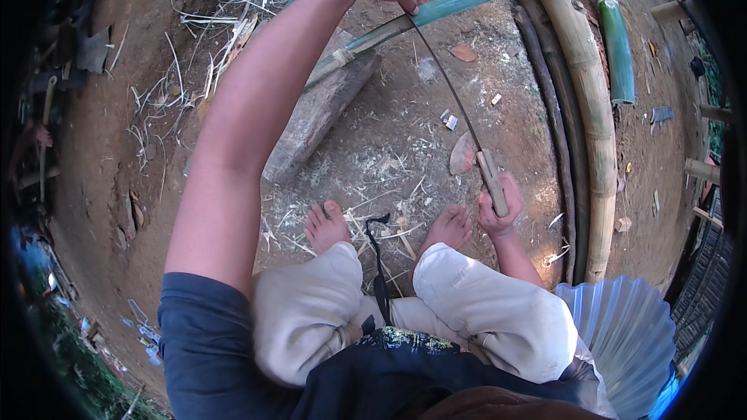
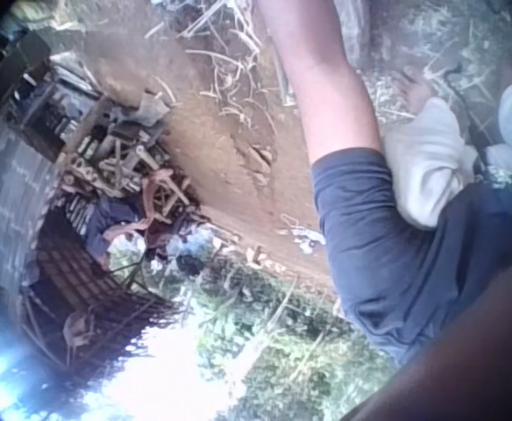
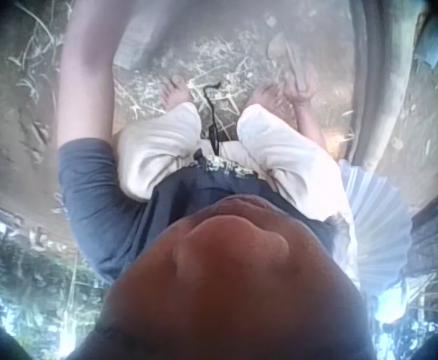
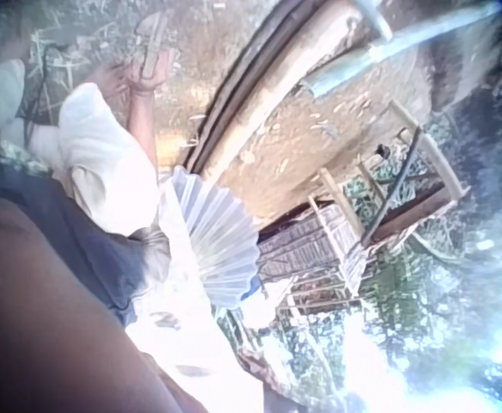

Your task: The person sits on the ground and uses a hand saw to cut long green bamboo poles into shorter segments. They position the bamboo on a wooden log, saw through it, and then inspect the cut pieces.

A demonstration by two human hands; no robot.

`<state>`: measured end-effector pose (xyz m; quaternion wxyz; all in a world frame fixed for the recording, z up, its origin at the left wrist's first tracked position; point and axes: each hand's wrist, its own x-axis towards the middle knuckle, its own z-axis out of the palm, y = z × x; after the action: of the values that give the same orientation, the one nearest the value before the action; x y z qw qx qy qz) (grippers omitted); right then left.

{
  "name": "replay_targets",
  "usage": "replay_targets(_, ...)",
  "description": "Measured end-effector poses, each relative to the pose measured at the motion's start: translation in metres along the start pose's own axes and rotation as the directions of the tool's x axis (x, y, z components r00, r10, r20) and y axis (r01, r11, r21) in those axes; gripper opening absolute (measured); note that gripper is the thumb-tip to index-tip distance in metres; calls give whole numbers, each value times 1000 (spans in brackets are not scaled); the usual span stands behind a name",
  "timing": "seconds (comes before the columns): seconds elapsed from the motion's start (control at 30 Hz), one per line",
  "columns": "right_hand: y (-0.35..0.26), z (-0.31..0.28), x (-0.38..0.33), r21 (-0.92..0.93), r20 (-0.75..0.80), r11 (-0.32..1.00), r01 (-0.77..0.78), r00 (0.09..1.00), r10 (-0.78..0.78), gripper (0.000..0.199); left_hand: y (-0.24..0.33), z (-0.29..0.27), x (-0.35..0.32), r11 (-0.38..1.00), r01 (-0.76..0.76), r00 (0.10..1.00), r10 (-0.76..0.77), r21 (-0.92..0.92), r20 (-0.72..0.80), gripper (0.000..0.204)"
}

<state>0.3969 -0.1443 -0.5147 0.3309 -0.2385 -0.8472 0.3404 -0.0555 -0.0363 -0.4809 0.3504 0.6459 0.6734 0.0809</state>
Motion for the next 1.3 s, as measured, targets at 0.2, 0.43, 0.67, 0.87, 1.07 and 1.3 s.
replay_targets(0.2,-4,-6,-16,15,-10,998,-63,998,63,8,29,-4,-10,989,103,994,-107,-103,-34,41)
replay_targets(0.43,3,3,-26,40,-35,996,-75,996,76,7,24,28,-54,865,206,799,-418,-457,-432,63)
replay_targets(0.67,7,1,-34,33,-30,990,-136,990,137,9,35,61,-103,895,224,856,-370,-386,-361,37)
replay_targets(0.87,10,2,-28,33,-43,999,-38,998,39,10,33,66,-76,780,171,929,-331,-602,-165,30)
replay_targets(1.07,5,-1,-26,19,-31,994,-109,994,110,10,41,60,-71,653,252,915,-401,-714,-44,28)
replay_targets(1.3,-1,-4,-13,126,-13,978,-167,985,170,14,42,63,-67,663,293,914,-406,-689,-1,26)
